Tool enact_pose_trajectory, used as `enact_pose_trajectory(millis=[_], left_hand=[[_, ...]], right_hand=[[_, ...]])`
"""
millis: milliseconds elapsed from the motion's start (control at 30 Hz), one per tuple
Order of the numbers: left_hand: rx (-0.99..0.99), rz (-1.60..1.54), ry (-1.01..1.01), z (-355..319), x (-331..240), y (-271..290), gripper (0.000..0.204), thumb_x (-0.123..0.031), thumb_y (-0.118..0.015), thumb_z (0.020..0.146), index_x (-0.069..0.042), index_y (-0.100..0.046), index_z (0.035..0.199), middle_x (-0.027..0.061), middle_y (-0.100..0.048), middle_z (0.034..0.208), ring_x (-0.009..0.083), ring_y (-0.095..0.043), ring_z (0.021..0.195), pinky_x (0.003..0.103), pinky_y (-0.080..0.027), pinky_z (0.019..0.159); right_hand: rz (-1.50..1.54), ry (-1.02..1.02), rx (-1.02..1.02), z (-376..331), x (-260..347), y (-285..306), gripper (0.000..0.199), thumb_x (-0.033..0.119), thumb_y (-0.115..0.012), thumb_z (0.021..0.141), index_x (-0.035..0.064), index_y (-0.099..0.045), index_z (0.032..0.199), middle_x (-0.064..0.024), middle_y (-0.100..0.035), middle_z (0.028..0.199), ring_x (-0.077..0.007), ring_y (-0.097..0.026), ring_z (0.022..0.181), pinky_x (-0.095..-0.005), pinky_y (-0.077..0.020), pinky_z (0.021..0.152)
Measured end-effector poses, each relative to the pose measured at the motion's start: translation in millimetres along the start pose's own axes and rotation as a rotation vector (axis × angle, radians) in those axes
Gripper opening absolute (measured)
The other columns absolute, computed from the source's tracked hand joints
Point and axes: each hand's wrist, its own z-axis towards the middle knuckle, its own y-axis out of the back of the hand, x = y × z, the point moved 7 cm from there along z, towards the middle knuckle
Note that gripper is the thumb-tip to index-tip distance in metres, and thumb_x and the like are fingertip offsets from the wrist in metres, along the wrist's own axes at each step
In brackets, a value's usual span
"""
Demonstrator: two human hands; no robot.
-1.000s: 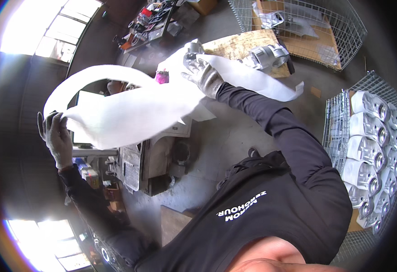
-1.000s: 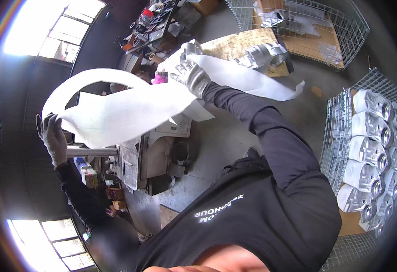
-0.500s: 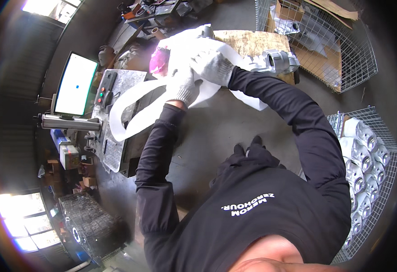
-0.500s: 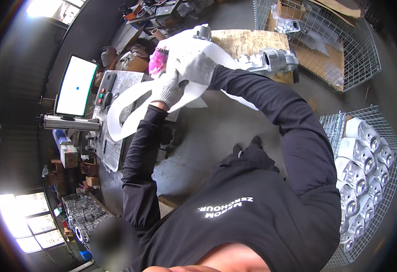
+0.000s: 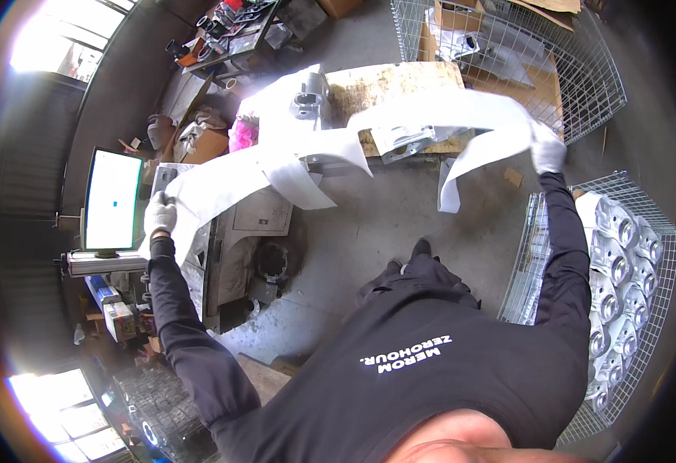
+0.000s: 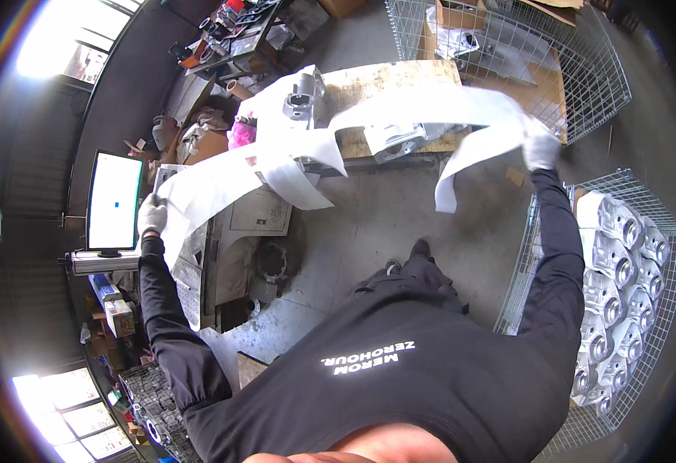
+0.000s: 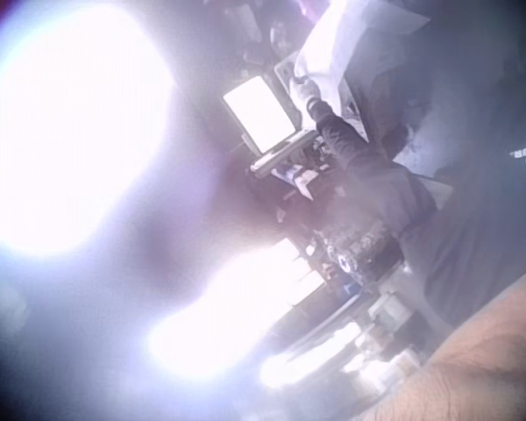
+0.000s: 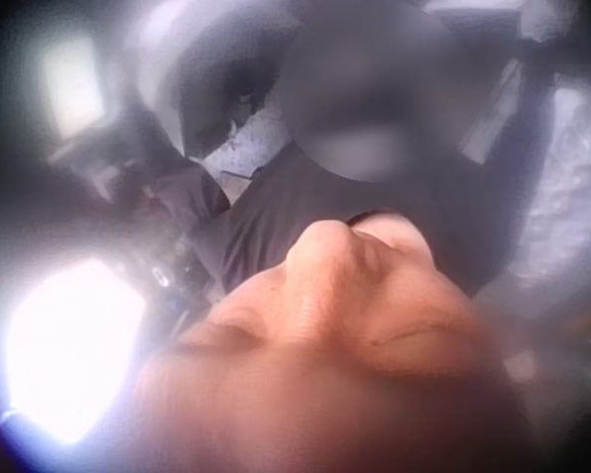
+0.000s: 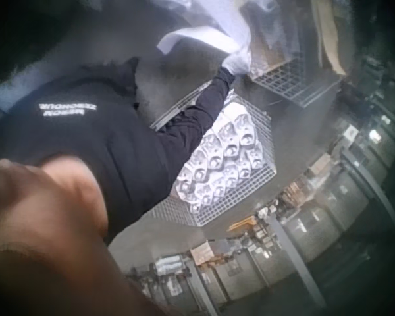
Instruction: The person wraps individual metal parts with white paper and places them into a wire mesh bin. The person repeatedly picks up parts from a wooden pallet, wraps each one, and stacks them in the bin.
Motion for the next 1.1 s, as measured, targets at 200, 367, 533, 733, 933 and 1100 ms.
enact_pose_trajectory(millis=[200,367,533,733,933,1100], left_hand=[[0.003,0.41,0.101,94.5,94.1,-40.5,0.029,-0.021,-0.05,0.09,-0.002,-0.068,0.098,0.0258,-0.068,0.099,0.0404,-0.067,0.092,0.051,-0.052,0.079],[-0.564,-0.395,0.175,163.2,28.0,17.9,0.034,-0.029,-0.05,0.091,-0.001,-0.065,0.104,0.0259,-0.068,0.1,0.0407,-0.066,0.097,0.048,-0.05,0.082],[-0.537,-1.005,0.033,275.3,-66.7,30.1,0.045,0.003,-0.046,0.081,-0.004,-0.059,0.124,0.0145,-0.069,0.104,0.0217,-0.069,0.089,0.031,-0.053,0.086],[-0.394,-1.665,0.059,416.4,-110.5,-61.5,0.056,0.011,-0.04,0.079,-0.006,-0.047,0.131,0.0134,-0.066,0.107,0.0247,-0.067,0.091,0.038,-0.055,0.083],[-0.435,-1.5,0.253,521.9,-141.0,-209.3,0.046,0.0,-0.054,0.089,-0.008,-0.048,0.135,0.0116,-0.062,0.119,0.023,-0.064,0.1,0.033,-0.053,0.087],[-0.278,-0.956,0.017,525.1,-228.8,-299.3,0.061,-0.035,-0.069,0.09,-0.004,-0.048,0.139,0.0216,-0.058,0.131,0.0338,-0.062,0.111,0.044,-0.05,0.094]], right_hand=[[-0.294,-0.673,0.443,-109.8,-193.6,57.2,0.04,0.021,-0.057,0.085,0.015,-0.064,0.124,-0.0182,-0.068,0.115,-0.0358,-0.064,0.107,-0.0452,-0.051,0.09],[-0.213,-1.091,0.349,-154.7,-247.6,113.2,0.055,0.04,-0.044,0.094,0.0014,-0.057,0.131,-0.025,-0.061,0.126,-0.0418,-0.057,0.118,-0.0456,-0.0434,0.1],[0.125,-1.143,0.056,-160.2,-246.4,103.5,0.059,0.037,-0.046,0.095,-0.0075,-0.053,0.132,-0.0255,-0.061,0.124,-0.0359,-0.058,0.113,-0.0394,-0.0419,0.101],[0.319,-0.878,-0.137,-127.9,-153.6,118.6,0.047,0.018,-0.041,0.098,-0.0063,-0.05,0.136,-0.0218,-0.057,0.132,-0.0292,-0.055,0.119,-0.0373,-0.0407,0.105],[-0.11,-0.871,0.013,-51.8,-53.9,133.2,0.048,0.018,-0.04,0.097,-0.0045,-0.049,0.139,-0.0237,-0.054,0.136,-0.0319,-0.052,0.124,-0.0379,-0.0379,0.107],[-0.185,-0.879,0.301,63.2,39.1,140.9,0.051,0.025,-0.044,0.098,-0.0077,-0.049,0.137,-0.0235,-0.058,0.131,-0.0299,-0.055,0.118,-0.0375,-0.0393,0.105]])
